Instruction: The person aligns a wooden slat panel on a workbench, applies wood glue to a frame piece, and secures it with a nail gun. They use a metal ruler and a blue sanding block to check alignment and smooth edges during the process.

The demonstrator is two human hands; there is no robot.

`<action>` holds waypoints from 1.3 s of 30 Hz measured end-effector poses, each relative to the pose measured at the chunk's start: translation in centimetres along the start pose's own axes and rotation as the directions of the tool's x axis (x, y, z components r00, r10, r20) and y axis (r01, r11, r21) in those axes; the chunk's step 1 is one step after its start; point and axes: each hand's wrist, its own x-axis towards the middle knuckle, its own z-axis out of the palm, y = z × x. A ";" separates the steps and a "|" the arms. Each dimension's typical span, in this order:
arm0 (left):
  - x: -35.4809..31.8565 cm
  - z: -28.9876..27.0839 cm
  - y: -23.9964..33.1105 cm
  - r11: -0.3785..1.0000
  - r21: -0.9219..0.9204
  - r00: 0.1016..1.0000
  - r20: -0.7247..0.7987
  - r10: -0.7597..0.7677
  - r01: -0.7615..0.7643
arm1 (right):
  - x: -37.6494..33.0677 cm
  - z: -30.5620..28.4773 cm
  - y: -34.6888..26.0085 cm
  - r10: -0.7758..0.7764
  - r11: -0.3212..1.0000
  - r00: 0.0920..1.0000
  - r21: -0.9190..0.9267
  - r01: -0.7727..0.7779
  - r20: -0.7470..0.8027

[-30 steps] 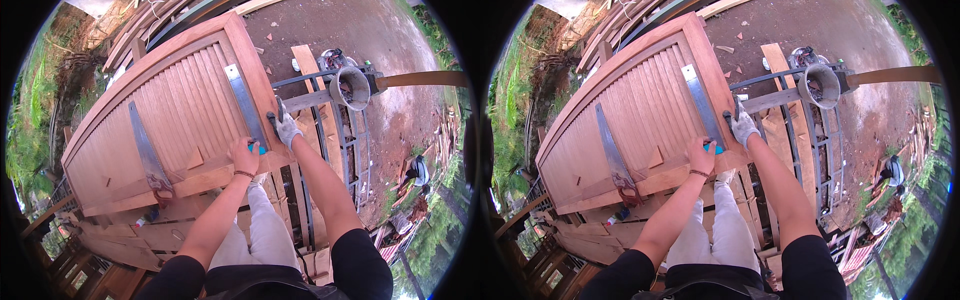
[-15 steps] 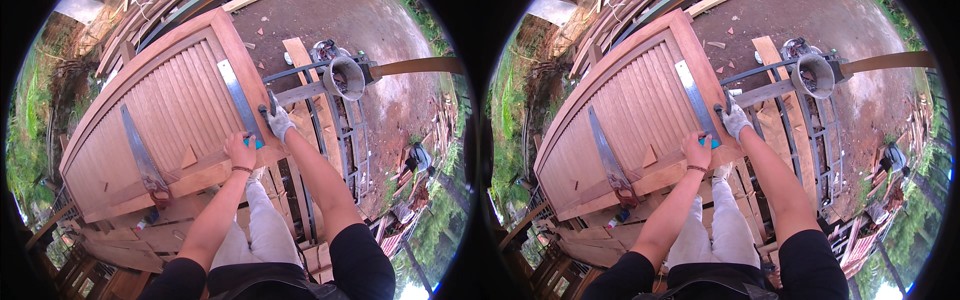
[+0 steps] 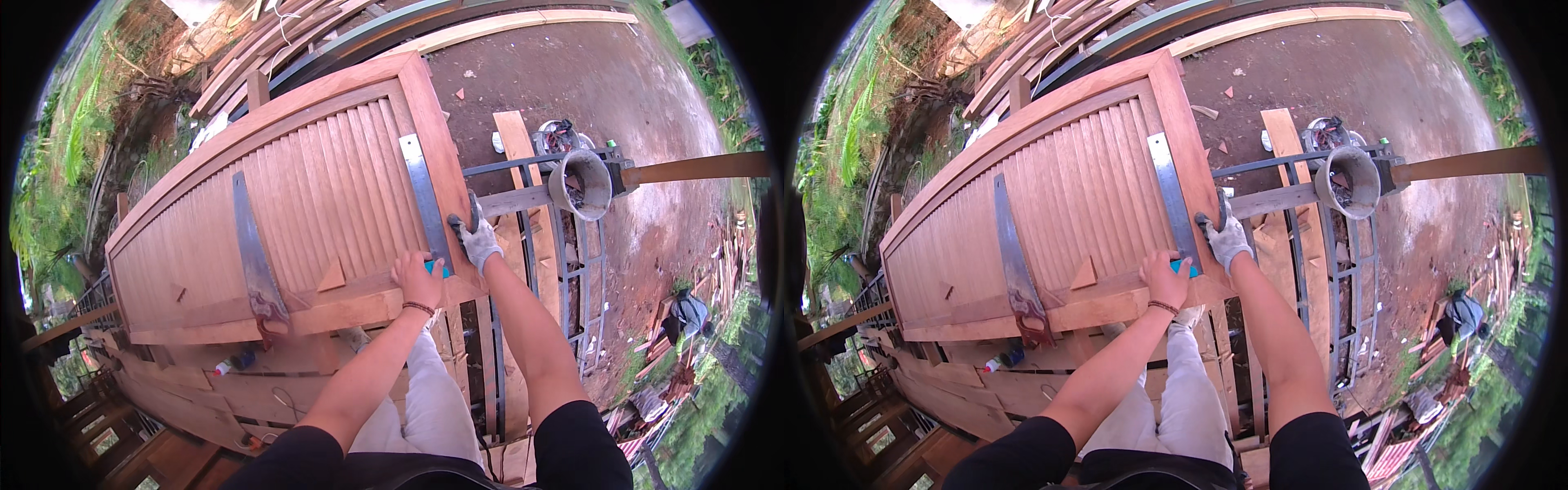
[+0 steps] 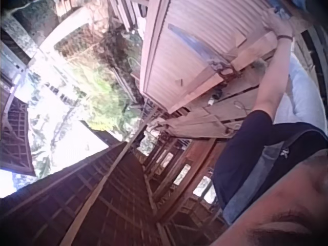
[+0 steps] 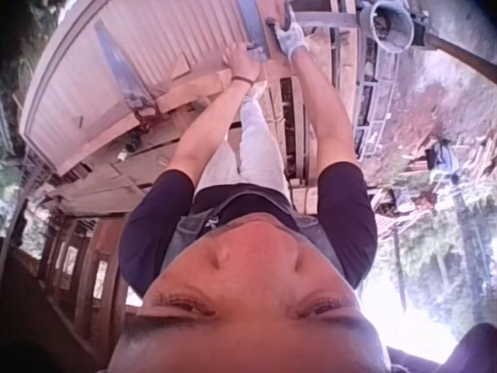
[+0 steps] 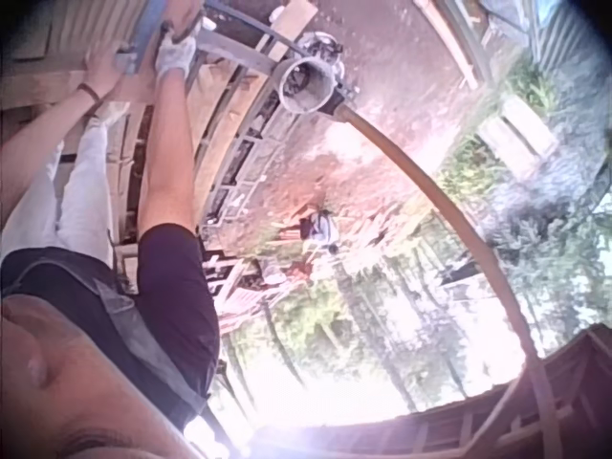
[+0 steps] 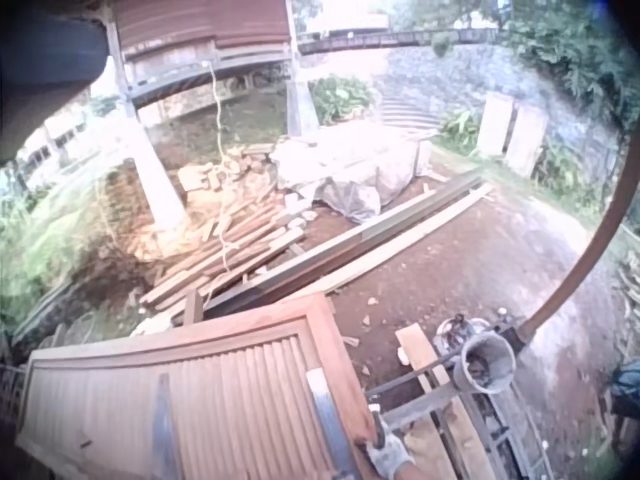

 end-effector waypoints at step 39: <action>-0.2 0.9 0.1 0.999 0.003 0.998 -0.041 0.044 -0.044 | 0.1 -0.2 -0.1 0.002 1.000 1.000 -0.014 -0.002 -0.030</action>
